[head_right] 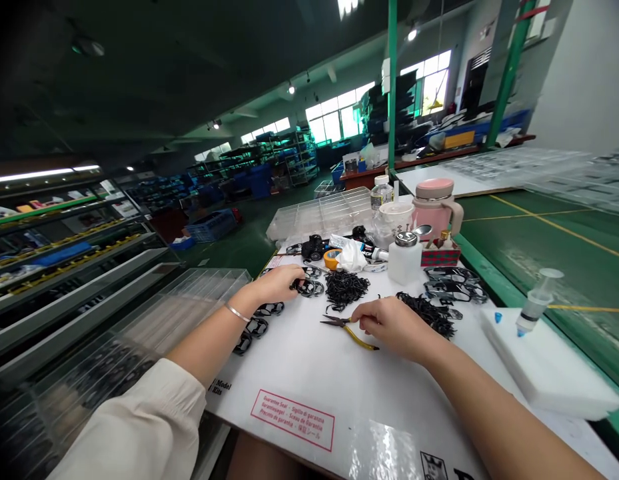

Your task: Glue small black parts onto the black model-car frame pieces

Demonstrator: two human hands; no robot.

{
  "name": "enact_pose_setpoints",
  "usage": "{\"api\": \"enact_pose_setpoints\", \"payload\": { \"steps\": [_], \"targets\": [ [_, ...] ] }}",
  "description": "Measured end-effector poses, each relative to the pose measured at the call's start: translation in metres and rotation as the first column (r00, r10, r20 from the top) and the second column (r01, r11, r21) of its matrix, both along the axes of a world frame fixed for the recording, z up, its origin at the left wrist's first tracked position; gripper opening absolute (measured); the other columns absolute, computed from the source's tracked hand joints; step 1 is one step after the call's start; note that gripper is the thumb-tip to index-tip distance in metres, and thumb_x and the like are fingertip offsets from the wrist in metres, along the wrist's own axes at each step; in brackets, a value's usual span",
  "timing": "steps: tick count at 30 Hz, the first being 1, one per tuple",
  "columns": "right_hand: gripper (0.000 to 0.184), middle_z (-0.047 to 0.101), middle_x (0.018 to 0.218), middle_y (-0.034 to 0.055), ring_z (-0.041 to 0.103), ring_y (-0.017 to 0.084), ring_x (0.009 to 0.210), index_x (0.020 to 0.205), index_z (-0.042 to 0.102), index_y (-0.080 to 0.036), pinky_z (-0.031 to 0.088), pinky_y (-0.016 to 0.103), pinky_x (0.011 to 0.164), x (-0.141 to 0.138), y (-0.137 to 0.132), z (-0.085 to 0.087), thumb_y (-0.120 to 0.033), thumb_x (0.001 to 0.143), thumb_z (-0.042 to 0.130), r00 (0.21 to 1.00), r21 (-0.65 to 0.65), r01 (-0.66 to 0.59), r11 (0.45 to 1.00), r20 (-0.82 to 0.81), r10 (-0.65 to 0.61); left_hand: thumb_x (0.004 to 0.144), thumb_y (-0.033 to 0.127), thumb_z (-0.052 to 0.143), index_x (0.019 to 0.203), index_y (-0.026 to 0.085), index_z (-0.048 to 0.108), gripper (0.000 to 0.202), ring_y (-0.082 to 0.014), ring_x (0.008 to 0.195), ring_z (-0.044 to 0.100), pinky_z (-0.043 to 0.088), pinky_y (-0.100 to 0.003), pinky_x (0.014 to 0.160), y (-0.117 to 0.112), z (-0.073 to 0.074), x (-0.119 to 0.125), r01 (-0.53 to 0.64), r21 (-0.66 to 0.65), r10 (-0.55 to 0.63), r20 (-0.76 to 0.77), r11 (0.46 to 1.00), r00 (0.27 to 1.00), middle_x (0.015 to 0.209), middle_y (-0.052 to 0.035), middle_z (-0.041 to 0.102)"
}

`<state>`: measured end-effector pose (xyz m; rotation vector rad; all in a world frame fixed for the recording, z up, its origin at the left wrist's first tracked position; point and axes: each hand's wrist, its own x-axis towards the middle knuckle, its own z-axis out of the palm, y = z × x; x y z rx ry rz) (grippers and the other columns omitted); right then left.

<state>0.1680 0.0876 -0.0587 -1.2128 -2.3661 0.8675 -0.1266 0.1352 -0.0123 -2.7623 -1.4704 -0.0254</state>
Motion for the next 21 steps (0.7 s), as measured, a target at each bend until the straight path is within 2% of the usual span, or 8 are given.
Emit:
{"api": "enact_pose_setpoints", "payload": {
  "steps": [5, 9, 11, 13, 15, 18, 20, 21],
  "targets": [
    [0.035, 0.071, 0.081, 0.0021, 0.064, 0.018, 0.072, 0.098, 0.075, -0.022, 0.047, 0.027, 0.067, 0.000, 0.002, -0.003, -0.024, 0.083, 0.043, 1.000, -0.009, -0.003, 1.000, 0.000, 0.003, 0.067, 0.014, 0.061, 0.086, 0.020, 0.064, 0.020, -0.0245, 0.086, 0.063, 0.047, -0.029, 0.074, -0.008, -0.009, -0.002, -0.022, -0.068, 0.018, -0.065, 0.997, 0.998, 0.092, -0.0065, 0.067],
    [0.035, 0.072, 0.082, 0.0027, 0.064, 0.018, 0.073, 0.097, 0.075, -0.021, 0.047, 0.027, 0.067, 0.000, 0.000, -0.001, -0.023, 0.081, 0.044, 1.000, -0.008, -0.004, 1.000, -0.009, 0.003, 0.070, 0.015, 0.062, 0.090, 0.020, 0.067, 0.022, -0.0255, 0.093, 0.064, 0.048, -0.029, 0.078, -0.006, -0.019, -0.001, -0.047, -0.122, 0.037, -0.081, 0.991, 0.996, 0.097, -0.0069, 0.069],
    [0.035, 0.072, 0.081, 0.0025, 0.064, 0.018, 0.073, 0.097, 0.075, -0.021, 0.046, 0.027, 0.067, 0.001, 0.000, 0.000, -0.021, 0.081, 0.044, 1.000, -0.008, -0.007, 1.000, -0.015, 0.007, 0.073, 0.016, 0.063, 0.104, 0.022, 0.066, 0.032, -0.0250, 0.100, 0.064, 0.049, -0.029, 0.083, -0.005, -0.022, -0.003, -0.079, -0.128, 0.072, -0.059, 0.989, 0.996, 0.106, -0.0068, 0.068],
    [0.035, 0.072, 0.080, 0.0021, 0.064, 0.018, 0.071, 0.096, 0.075, -0.021, 0.046, 0.026, 0.066, 0.001, 0.000, 0.001, -0.020, 0.081, 0.043, 1.000, 0.001, -0.019, 1.000, -0.021, 0.019, 0.076, 0.019, 0.066, 0.124, 0.024, 0.058, 0.048, -0.0240, 0.108, 0.062, 0.048, -0.028, 0.088, -0.005, -0.022, -0.007, -0.120, -0.127, 0.117, -0.026, 0.985, 0.993, 0.117, -0.0068, 0.066],
    [0.036, 0.072, 0.080, 0.0026, 0.064, 0.018, 0.070, 0.095, 0.076, -0.021, 0.045, 0.026, 0.065, 0.001, 0.001, 0.000, -0.018, 0.080, 0.043, 0.999, 0.026, -0.031, 0.999, -0.043, 0.032, 0.076, 0.023, 0.070, 0.134, 0.026, 0.049, 0.062, -0.0245, 0.114, 0.059, 0.047, -0.030, 0.094, -0.006, -0.019, -0.010, -0.156, -0.120, 0.157, -0.001, 0.980, 0.988, 0.126, -0.0079, 0.062],
    [0.037, 0.073, 0.082, 0.0052, 0.064, 0.017, 0.070, 0.095, 0.077, -0.018, 0.044, 0.024, 0.064, 0.000, -0.001, -0.001, -0.012, 0.076, 0.046, 0.991, 0.075, -0.050, 0.996, -0.120, 0.059, 0.075, 0.026, 0.073, 0.127, 0.023, 0.057, 0.054, -0.0300, 0.118, 0.056, 0.045, -0.038, 0.101, -0.013, -0.007, 0.001, -0.161, -0.087, 0.164, 0.021, 0.983, 0.986, 0.128, -0.0113, 0.060],
    [0.036, 0.074, 0.083, 0.0048, 0.064, 0.016, 0.072, 0.096, 0.077, -0.017, 0.044, 0.023, 0.067, -0.002, -0.005, -0.001, -0.010, 0.074, 0.049, 0.989, 0.097, -0.035, 0.995, -0.142, 0.049, 0.080, 0.032, 0.069, 0.122, 0.022, 0.062, 0.044, -0.0312, 0.119, 0.056, 0.045, -0.041, 0.101, -0.023, 0.008, 0.021, -0.089, -0.055, 0.093, 0.062, 0.994, 0.994, 0.125, -0.0113, 0.061],
    [0.034, 0.074, 0.084, 0.0034, 0.065, 0.015, 0.074, 0.096, 0.077, -0.018, 0.045, 0.022, 0.069, -0.003, -0.006, 0.000, -0.010, 0.075, 0.051, 0.989, 0.110, -0.021, 0.994, -0.141, 0.036, 0.082, 0.037, 0.068, 0.122, 0.026, 0.062, 0.042, -0.0294, 0.118, 0.057, 0.046, -0.039, 0.101, -0.029, 0.016, 0.032, -0.024, -0.049, 0.029, 0.099, 0.999, 0.995, 0.126, -0.0084, 0.062]
  ]
}}
